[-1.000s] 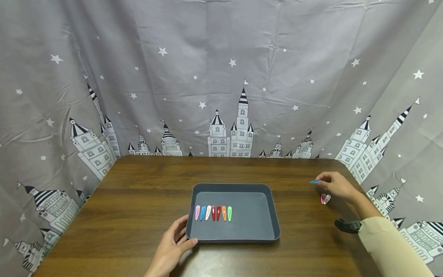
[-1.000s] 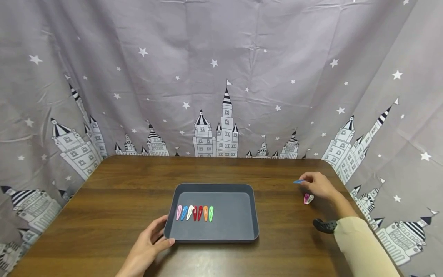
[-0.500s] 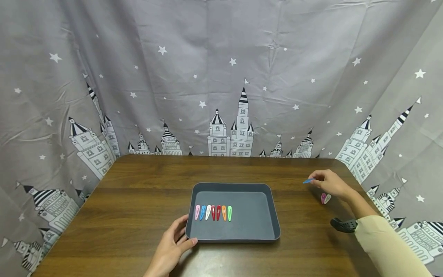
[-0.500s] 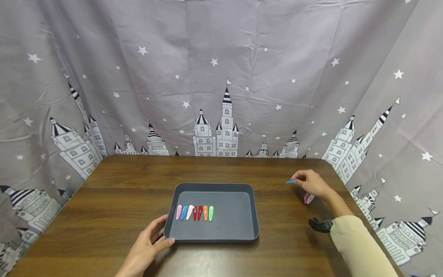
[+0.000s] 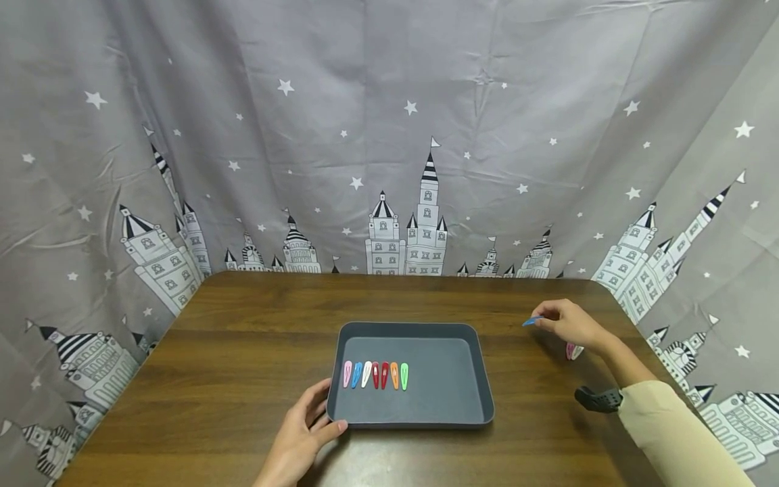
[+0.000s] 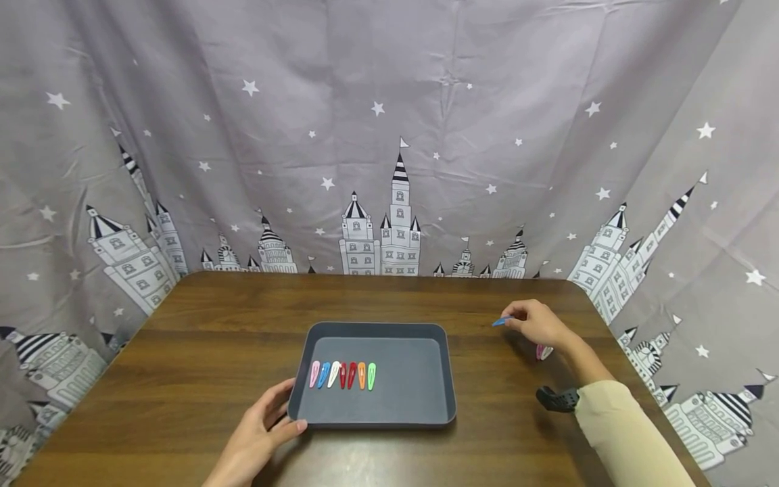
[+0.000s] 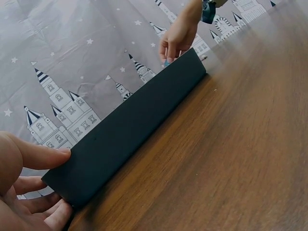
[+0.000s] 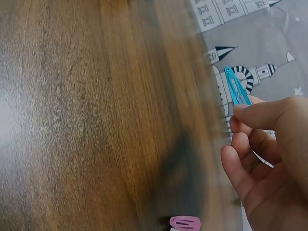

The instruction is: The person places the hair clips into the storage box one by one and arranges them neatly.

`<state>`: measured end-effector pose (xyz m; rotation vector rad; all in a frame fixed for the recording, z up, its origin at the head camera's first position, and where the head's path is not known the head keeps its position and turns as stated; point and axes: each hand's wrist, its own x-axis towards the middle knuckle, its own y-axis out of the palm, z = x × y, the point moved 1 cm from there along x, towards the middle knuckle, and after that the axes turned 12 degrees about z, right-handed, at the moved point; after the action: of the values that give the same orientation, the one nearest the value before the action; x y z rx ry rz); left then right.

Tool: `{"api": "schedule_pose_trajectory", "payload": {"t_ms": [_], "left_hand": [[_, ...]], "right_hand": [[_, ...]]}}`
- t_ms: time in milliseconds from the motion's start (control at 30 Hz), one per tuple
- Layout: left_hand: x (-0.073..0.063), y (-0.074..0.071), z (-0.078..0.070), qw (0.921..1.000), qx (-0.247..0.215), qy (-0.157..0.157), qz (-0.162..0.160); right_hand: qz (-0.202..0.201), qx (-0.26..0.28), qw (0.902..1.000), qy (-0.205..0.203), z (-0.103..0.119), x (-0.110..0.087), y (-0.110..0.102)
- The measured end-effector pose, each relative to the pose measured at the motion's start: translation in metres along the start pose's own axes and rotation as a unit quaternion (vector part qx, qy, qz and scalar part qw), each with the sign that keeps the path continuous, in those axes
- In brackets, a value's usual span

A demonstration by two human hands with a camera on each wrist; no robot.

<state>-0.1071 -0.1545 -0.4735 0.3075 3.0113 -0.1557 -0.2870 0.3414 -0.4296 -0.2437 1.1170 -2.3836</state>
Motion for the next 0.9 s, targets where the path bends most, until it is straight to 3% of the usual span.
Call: {"api": "schedule_pose_trajectory", "payload": {"t_ms": [233,500,900], "left_hand": [[0.000,0.000,-0.001,1.0000,0.005,-0.005,-0.002],[0.000,0.000,-0.001,0.9999,0.002,-0.010,-0.001],[-0.002,0.001,-0.002,0.9997,-0.011,-0.019,-0.001]], "right_hand": [[0.000,-0.016,0.9999,-0.006,0.003,0.005,0.001],[0.032,-0.001,0.9995,-0.003,0.012,0.010,0.007],[0.052,-0.021,0.9982,-0.019,0.025,0.020,0.012]]}}
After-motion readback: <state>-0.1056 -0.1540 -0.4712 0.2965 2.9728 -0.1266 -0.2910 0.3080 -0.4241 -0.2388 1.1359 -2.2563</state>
